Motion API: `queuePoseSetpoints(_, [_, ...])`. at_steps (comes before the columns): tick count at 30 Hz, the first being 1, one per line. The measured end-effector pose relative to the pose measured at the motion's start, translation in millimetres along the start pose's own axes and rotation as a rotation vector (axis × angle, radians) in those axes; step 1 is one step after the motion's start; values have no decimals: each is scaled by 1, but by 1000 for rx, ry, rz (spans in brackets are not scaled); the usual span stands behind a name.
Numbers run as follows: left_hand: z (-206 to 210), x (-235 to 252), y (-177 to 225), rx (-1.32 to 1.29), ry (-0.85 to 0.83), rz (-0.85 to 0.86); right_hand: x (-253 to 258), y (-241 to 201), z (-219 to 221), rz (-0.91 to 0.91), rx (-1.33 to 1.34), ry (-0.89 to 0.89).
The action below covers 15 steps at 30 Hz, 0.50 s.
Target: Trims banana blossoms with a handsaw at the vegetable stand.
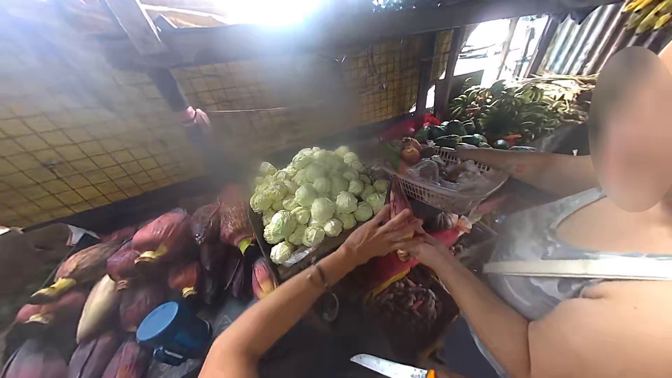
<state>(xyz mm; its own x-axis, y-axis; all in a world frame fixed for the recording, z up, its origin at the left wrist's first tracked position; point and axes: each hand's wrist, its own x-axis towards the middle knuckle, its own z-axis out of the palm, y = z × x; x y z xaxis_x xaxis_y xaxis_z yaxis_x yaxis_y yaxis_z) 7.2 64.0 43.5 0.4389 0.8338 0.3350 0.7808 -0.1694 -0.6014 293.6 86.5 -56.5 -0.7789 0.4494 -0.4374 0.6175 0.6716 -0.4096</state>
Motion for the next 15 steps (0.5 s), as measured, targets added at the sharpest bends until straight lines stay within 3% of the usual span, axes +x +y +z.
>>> queuePoseSetpoints(3, [29,31,-21,-99,-104,79,13,-1,-17,-194,-42,221])
queuePoseSetpoints(5, [41,38,-29,-159,-190,109,12,-1,-28,-220,-35,255])
queuePoseSetpoints(10, [61,30,-33,-122,-174,105,6,-3,-44,-297,27,305])
queuePoseSetpoints(13, [75,7,-30,-146,-202,46,0,-17,-58,-286,45,220])
queuePoseSetpoints(15, [74,-28,-19,-198,-198,-51,7,7,-31,-235,73,117])
